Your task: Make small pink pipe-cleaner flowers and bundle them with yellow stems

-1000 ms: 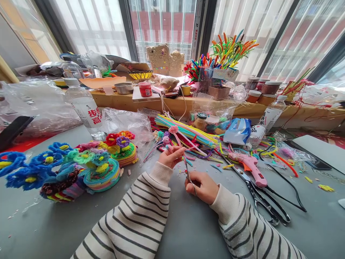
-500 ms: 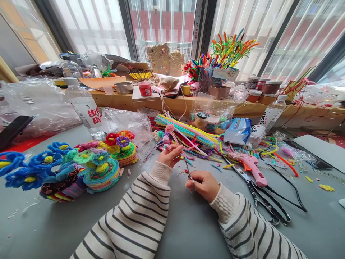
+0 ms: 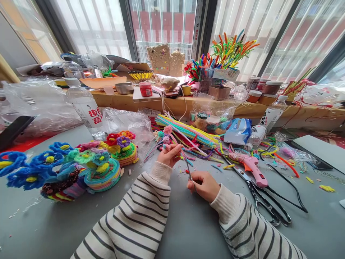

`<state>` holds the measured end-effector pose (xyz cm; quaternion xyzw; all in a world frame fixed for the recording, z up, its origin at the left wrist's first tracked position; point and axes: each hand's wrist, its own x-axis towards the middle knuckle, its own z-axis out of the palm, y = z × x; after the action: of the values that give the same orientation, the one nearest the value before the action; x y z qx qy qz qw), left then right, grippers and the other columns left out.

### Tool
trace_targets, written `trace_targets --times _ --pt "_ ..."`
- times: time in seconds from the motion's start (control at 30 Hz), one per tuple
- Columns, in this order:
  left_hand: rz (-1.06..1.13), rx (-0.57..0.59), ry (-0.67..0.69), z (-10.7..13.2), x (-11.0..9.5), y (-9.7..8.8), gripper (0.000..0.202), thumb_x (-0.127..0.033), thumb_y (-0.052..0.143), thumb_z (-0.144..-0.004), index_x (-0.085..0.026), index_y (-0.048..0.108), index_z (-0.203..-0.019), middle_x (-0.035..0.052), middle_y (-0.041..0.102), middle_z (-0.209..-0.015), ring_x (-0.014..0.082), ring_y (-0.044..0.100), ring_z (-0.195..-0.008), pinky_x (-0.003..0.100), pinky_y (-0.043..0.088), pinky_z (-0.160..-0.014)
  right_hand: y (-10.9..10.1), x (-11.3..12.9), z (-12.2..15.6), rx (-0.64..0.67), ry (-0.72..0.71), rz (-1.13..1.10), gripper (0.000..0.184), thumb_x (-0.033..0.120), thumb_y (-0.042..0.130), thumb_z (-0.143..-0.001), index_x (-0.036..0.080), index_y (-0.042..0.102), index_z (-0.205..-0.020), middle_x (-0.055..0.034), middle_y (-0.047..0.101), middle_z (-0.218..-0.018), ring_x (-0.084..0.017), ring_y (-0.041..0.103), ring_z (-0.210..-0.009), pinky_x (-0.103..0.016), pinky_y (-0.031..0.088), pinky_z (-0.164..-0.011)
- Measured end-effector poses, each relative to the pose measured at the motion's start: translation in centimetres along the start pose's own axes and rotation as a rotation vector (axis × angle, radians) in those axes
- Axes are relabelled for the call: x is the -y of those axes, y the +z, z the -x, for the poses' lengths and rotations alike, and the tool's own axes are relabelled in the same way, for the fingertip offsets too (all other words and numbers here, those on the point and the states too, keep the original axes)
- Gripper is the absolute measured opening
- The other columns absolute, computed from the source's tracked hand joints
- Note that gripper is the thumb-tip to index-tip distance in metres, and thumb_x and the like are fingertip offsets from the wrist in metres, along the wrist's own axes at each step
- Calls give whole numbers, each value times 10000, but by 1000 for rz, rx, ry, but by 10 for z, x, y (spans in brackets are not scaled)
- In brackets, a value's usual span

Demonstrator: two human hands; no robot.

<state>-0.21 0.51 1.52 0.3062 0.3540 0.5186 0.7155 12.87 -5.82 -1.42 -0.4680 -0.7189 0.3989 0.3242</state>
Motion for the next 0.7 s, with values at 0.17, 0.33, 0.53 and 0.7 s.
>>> trace_targets --times 0.17,0.33,0.53,0.7 --pt "-33 63 -24 0 1 0 241 -257 732 -393 -140 581 -540 -59 473 -414 24 434 -406 131 356 -395 -1 2 0 101 -36 60 680 772 198 -579 147 450 -485 14 381 -458 -84 331 -448 -209 268 -425" --pt "-68 98 -51 3 3 1 202 -248 720 -429 -146 590 -546 -50 508 -465 27 457 -449 134 357 -435 -2 3 0 101 -75 69 681 763 191 -590 141 448 -481 10 396 -476 -88 349 -464 -215 284 -441" --pt "-90 104 -60 3 5 -1 165 -234 704 -469 -156 598 -568 -42 539 -536 31 474 -493 147 360 -466 -1 -1 0 68 -81 31 662 733 249 -612 131 487 -472 10 413 -455 -86 358 -454 -213 287 -432" --pt "-90 98 -58 2 6 -1 165 -242 699 -480 -158 587 -567 -44 535 -550 32 480 -507 146 372 -486 -2 -1 0 17 -57 18 562 659 375 -641 141 481 -452 7 429 -435 -89 367 -451 -213 290 -430"
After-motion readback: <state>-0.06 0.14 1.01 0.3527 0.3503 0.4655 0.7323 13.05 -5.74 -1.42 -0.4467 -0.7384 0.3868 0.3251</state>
